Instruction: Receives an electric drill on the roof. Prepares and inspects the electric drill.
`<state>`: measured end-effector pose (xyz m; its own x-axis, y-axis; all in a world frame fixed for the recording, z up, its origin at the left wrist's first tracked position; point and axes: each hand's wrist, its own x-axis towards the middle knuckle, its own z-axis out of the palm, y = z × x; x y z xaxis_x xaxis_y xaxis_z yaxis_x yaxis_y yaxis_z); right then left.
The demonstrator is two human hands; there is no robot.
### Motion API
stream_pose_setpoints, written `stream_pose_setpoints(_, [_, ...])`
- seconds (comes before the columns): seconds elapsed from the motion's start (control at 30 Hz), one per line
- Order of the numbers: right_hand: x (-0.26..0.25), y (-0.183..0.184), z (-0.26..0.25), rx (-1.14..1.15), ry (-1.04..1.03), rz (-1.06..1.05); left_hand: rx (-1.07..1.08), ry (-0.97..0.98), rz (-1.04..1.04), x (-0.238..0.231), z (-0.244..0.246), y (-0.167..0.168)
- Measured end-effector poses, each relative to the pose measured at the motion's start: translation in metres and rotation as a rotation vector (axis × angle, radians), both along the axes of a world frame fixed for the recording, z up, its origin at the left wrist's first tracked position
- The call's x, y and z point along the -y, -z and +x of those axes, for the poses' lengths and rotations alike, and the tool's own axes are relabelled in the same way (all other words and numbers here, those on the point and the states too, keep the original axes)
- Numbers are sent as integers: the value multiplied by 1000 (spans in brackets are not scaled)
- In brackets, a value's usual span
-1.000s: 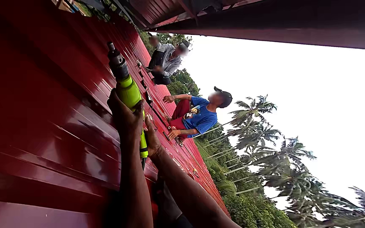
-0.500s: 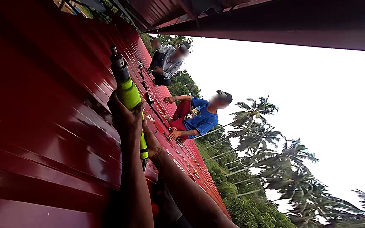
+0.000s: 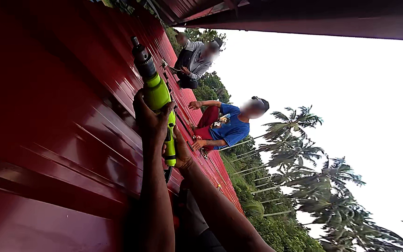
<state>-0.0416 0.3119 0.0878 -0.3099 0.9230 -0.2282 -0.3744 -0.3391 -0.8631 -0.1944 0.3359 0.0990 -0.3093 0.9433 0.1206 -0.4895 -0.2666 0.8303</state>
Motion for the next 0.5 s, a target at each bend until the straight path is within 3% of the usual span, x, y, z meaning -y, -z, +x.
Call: stream_pose_setpoints(0.5, [-4,-5,-10,127,82,-32,-28,-26,24,-11,1,6])
